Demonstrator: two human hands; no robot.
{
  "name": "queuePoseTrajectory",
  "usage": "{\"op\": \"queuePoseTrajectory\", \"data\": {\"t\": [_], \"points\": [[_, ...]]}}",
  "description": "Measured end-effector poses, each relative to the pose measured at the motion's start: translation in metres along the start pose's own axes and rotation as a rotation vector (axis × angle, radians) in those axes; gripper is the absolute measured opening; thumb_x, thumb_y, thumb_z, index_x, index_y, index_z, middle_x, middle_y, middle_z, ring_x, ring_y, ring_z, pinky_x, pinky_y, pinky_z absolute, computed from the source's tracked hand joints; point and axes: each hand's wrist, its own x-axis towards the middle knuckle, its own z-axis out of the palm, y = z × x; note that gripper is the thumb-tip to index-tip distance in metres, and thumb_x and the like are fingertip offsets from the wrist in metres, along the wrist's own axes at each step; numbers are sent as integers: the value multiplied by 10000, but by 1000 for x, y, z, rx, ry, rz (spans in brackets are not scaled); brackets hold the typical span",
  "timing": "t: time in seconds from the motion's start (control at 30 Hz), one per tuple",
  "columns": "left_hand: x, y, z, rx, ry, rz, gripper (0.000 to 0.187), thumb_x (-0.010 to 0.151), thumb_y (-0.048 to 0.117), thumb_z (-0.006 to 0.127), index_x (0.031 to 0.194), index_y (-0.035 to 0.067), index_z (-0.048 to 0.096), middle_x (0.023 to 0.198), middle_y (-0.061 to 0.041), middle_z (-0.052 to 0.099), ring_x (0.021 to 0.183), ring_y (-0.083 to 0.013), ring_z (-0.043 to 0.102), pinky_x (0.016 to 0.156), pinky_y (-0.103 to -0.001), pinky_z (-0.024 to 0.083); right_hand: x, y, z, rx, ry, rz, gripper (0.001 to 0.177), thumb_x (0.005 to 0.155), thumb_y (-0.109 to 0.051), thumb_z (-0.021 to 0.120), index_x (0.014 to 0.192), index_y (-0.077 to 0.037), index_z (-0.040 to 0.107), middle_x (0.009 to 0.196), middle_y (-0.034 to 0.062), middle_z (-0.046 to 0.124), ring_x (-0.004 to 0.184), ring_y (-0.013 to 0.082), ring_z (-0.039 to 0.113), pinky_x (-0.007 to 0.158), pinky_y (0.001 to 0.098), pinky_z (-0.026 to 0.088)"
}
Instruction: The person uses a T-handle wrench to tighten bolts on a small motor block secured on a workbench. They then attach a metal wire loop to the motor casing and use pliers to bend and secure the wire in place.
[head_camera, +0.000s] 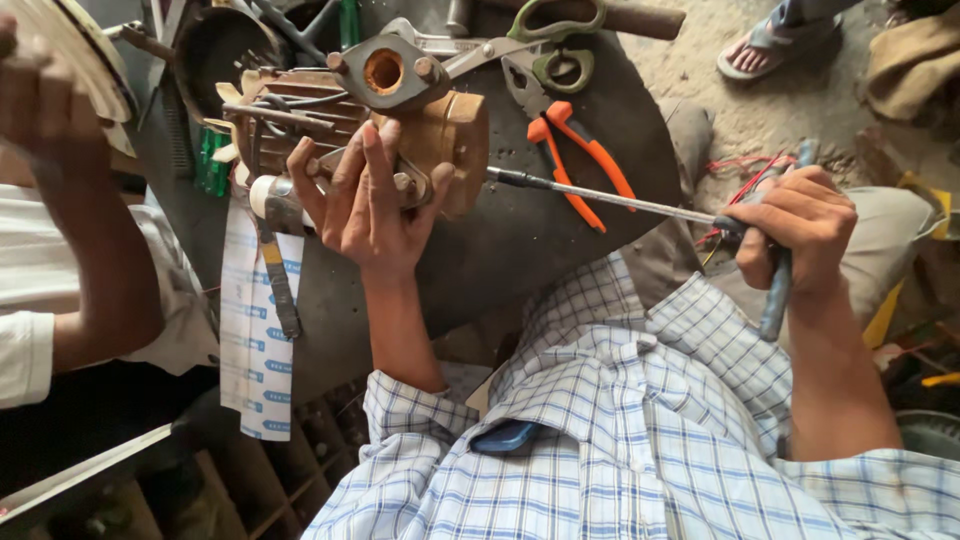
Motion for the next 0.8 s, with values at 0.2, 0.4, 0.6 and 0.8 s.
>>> {"op": "queuePoseTrajectory", "data": {"t": [0.2, 0.4, 0.6, 0.8], "points": [[6, 5, -2, -36, -5, -34, 538, 1033, 400, 761, 1347, -13, 621, 1088, -27, 809, 1092, -212, 760, 1178, -579, 388, 16, -13, -9, 29, -117, 44, 189, 822, -104, 647, 972, -39, 740, 802, 109, 637, 731, 288, 630, 800, 366, 500], [3, 16, -7, -43, 26, -54, 576, 1002, 443, 747, 1336, -4, 603, 1208, -130, 728, 1212, -318, 663, 1169, -621, 364, 24, -30, -37, -251, -402, -113, 268, 919, -219, 724, 1135, -63, 752, 832, 64, 670, 863, 245, 660, 966, 399, 510], [-40, 96, -34, -447, -2, -301, 263, 986, 208, 693, 1235, 128, 663, 1103, -113, 703, 1003, -300, 666, 924, -410, 527, 48, 8, -35, -402, -341, -134, 191, 992, -186, 773, 1172, -121, 779, 939, 69, 731, 912, 210, 677, 1041, 393, 520], [-55, 141, 9, -1304, -403, -1048, 464, 1004, 107, 656, 1451, 26, 562, 1186, -135, 730, 1072, -254, 706, 936, -335, 584, 30, 20, -42, -57, -189, 168, 229, 1036, -230, 808, 1155, -45, 742, 1075, 98, 730, 1078, 250, 694, 1088, 373, 501]]}}
